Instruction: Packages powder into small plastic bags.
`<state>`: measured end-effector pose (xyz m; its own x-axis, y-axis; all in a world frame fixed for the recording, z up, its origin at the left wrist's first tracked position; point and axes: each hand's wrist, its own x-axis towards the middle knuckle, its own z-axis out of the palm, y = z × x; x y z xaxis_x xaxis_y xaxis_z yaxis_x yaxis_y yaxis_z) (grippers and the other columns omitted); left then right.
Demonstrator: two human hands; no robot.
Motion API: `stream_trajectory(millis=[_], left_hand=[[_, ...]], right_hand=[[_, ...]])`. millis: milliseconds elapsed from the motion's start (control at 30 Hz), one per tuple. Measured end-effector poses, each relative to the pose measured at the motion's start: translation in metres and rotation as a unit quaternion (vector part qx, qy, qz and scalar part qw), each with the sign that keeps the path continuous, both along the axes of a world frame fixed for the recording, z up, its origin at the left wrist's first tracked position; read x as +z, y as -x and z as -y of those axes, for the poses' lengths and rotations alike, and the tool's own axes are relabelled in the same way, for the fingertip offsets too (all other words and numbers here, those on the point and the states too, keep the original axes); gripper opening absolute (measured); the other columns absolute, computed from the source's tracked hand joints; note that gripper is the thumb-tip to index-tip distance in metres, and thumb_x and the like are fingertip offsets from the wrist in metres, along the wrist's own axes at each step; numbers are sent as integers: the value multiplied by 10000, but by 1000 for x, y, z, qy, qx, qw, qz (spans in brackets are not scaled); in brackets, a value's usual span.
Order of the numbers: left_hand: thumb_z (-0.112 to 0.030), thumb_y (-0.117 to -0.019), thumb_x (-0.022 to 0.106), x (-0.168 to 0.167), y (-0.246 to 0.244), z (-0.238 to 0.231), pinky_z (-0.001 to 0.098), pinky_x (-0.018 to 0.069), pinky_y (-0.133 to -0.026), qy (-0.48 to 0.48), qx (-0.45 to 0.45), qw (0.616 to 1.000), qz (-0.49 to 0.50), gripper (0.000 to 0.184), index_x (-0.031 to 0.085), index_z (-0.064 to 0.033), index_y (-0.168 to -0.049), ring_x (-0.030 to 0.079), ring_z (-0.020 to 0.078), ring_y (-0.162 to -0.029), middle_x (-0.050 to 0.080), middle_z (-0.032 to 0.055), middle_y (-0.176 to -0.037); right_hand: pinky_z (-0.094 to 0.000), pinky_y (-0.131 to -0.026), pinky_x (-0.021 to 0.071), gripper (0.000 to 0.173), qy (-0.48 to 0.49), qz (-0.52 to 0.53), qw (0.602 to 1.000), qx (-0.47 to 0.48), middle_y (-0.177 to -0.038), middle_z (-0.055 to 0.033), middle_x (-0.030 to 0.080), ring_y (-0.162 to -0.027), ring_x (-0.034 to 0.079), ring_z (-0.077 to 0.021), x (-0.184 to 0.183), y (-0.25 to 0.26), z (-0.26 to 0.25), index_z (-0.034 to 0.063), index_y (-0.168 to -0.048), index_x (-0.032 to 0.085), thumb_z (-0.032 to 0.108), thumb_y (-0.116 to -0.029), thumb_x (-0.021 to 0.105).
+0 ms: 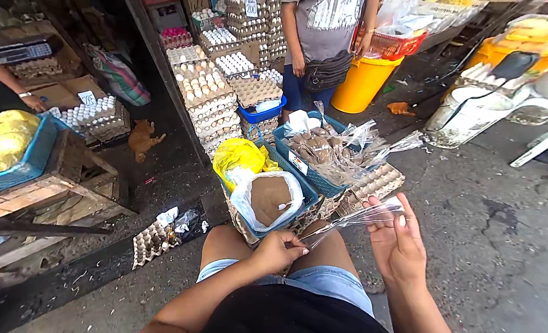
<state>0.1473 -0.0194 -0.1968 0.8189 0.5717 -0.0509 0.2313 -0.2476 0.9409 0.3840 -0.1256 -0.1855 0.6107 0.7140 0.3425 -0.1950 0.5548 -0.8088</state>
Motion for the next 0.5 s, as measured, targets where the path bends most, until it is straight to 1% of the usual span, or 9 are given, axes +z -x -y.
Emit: stream_trajectory(millis=[33,67,100,167,233,300,333,400,500], left_hand=[[-147,-940,725,0,-1,1,273,523,-916,3,4,1000,21,192,740,42,-964,669,92,-982,735,123,-1020],[-140,-927,738,0,-1,2,273,525,-923,1,4,999,42,190,739,49,-952,673,94,-991,738,126,-1018],[-134,-916,750,0,-1,3,277,526,-925,-4,1,998,57,192,733,56,-936,673,104,-997,737,132,-1015],[-129,-898,765,1,2,5,291,514,-917,-20,-5,998,67,207,699,66,-885,655,137,-1005,716,148,-1004],[-136,-897,771,5,5,2,329,495,-978,-49,-26,997,45,216,701,69,-890,639,201,-1095,704,182,-1077],[-187,-928,756,7,11,0,409,445,-1110,-73,-61,995,0,251,760,44,-1028,588,293,-1281,668,225,-1275],[-216,-954,729,6,15,0,439,424,-1136,-78,-72,994,-12,283,765,21,-1105,561,318,-1323,639,233,-1336],[-215,-978,696,3,20,0,453,433,-1127,-81,-65,995,7,291,759,8,-1155,572,326,-1309,645,234,-1328],[-146,-989,662,2,23,-4,433,458,-1098,-78,-42,995,42,237,771,53,-1056,615,316,-1246,679,244,-1250]], right_hand=[[-324,-979,570,638,7,17,999,37,-1209,-16,744,-1108,712,-176,-4,5,0,170,-1498,431,462,-977,655],[-317,-972,572,613,28,35,996,75,-1165,-9,759,-1082,720,-164,-8,13,0,190,-1443,532,472,-928,710],[-304,-960,581,520,55,57,991,109,-1111,1,774,-1044,733,-145,-10,22,0,186,-1379,615,403,-922,738],[-273,-915,596,309,104,103,980,135,-1037,14,784,-976,742,-112,-15,39,-2,135,-1269,699,175,-964,673],[-285,-915,599,260,118,105,979,126,-1027,8,780,-967,740,-117,-15,45,-7,110,-1213,730,100,-976,624],[-287,-926,598,271,118,104,980,124,-1028,-5,788,-977,749,-130,-15,45,-12,71,-1220,705,62,-976,587],[-280,-930,595,271,119,115,977,137,-1032,-4,790,-981,750,-125,-15,47,-14,68,-1227,702,72,-976,600],[-268,-929,590,264,124,151,965,174,-1040,10,790,-988,743,-105,-17,55,-19,88,-1221,721,99,-973,633],[-266,-911,600,211,125,155,964,176,-1007,19,792,-967,746,-98,-17,66,-27,108,-1112,774,73,-951,642]])
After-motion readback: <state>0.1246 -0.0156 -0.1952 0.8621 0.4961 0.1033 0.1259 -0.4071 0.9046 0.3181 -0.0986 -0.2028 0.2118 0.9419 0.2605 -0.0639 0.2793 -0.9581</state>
